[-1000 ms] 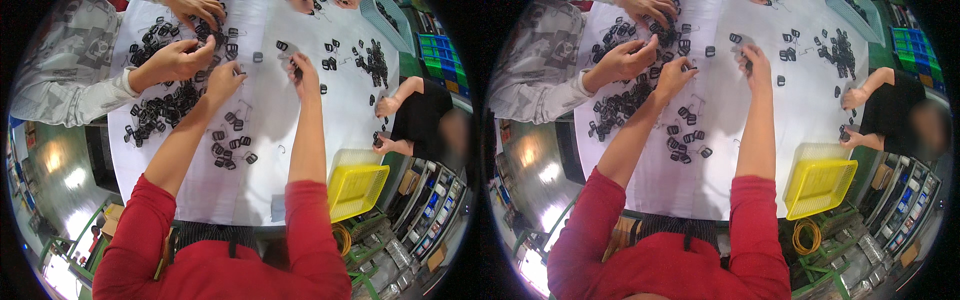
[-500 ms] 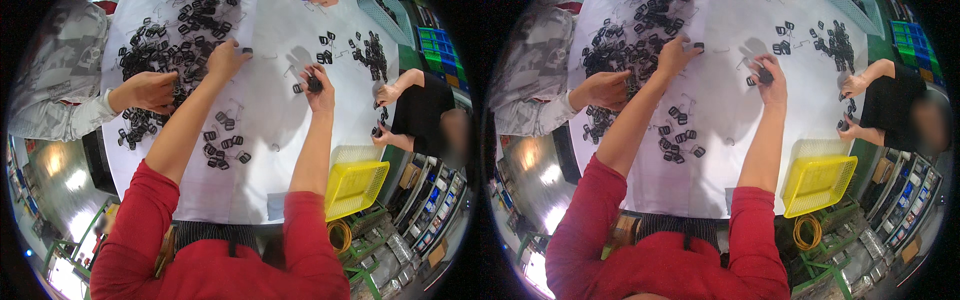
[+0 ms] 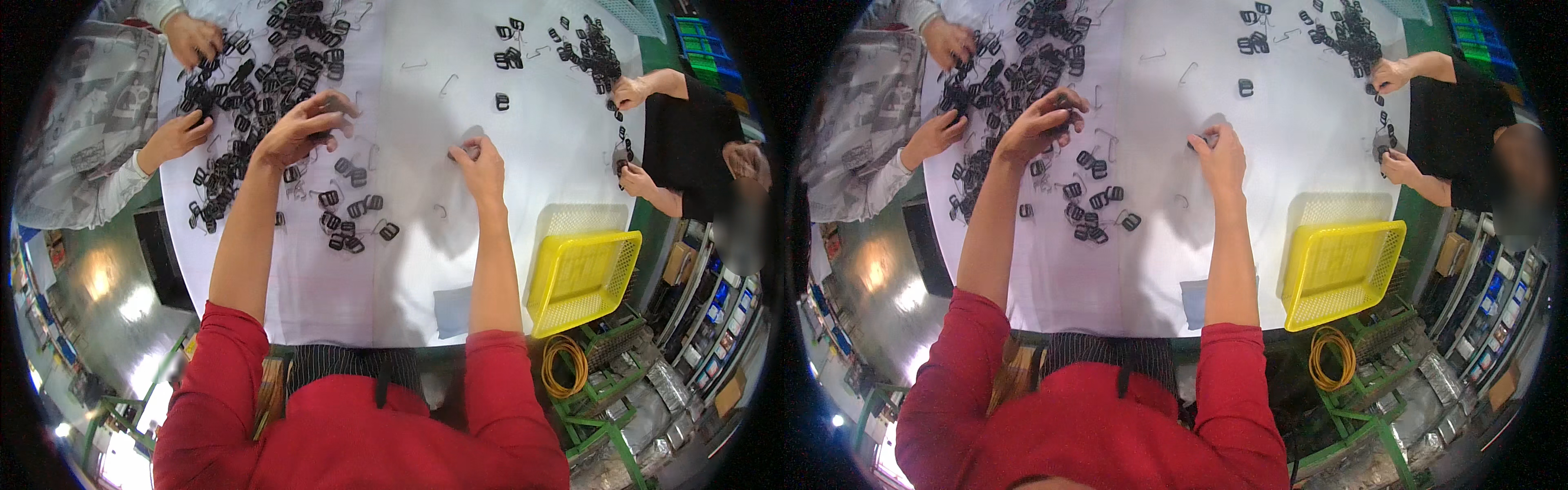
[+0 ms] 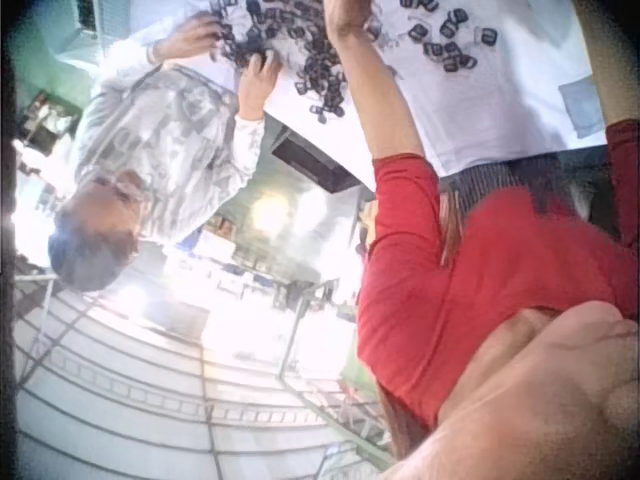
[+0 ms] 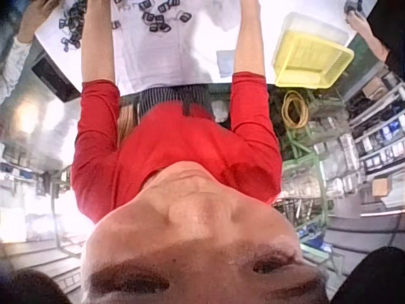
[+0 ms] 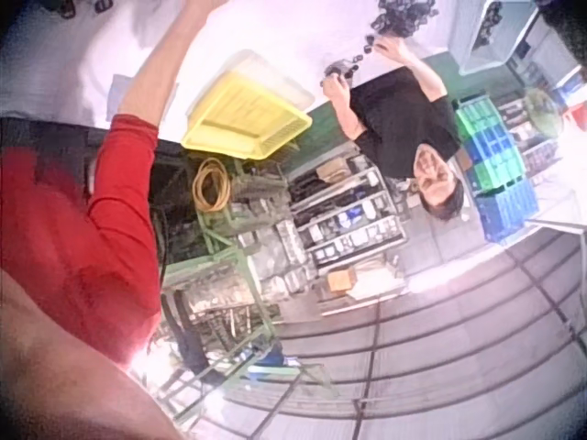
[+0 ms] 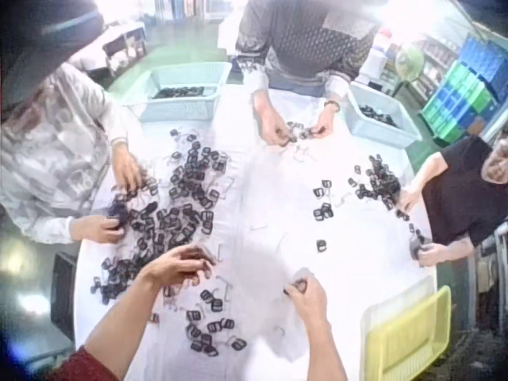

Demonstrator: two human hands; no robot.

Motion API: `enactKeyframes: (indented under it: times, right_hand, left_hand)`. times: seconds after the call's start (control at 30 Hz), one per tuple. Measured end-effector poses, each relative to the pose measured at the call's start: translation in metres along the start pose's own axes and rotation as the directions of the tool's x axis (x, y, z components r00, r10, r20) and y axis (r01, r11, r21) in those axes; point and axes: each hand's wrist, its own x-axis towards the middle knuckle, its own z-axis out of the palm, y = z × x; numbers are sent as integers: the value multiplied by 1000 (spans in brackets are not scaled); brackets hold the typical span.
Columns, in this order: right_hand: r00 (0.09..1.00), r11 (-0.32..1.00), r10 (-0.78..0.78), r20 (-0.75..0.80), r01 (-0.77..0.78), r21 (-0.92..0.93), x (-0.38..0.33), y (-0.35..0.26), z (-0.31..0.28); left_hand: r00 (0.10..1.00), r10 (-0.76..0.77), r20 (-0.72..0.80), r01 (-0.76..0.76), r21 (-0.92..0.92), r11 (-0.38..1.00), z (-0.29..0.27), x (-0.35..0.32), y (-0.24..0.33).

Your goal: The person sorts small black plastic components and metal wire scraps on a white table, placing the plastic pieces into a yellow basket and the wire scraps into a black bin. The person also moves the black bin to the floor and returns to sorting.

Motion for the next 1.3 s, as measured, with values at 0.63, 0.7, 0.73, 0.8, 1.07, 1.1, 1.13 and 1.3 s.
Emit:
enactKeyframes:
  times: [0.63,0.7,0.73,0.8,1.07,1.1,1.13,1.3]
  right_hand:
    - [967,1000,23,-252,-19,17,126,48,-32]
    - [958,950,-203,-203,143,-277,121,37,-19]
    - [954,935,-273,-121,234,-266,111,30,-10]
    - [974,977,-200,103,191,92,79,6,1]
    - [933,344,-93,348,-298,890,-55,-3,12]
    - [910,501,-52,412,-333,799,-56,1,20]
    - [938,722,-46,343,-206,660,-61,4,32]
    - [982,970,-148,114,166,-178,-104,-35,82]
  left_hand:
    - [976,-204,-72,202,-36,979,20,-61,-58]
    - [993,-113,-36,105,-170,980,20,-65,-47]
    - [988,-123,-89,110,-144,983,22,-61,-45]
    - [937,-189,-295,257,213,943,19,-46,-59]
    - [919,276,-281,158,905,396,78,-33,-104]
    - [928,204,-312,197,875,441,75,-34,-100]
    - [931,131,-341,241,842,483,71,-38,-96]
    - [967,-154,-205,239,501,832,18,-79,-72]
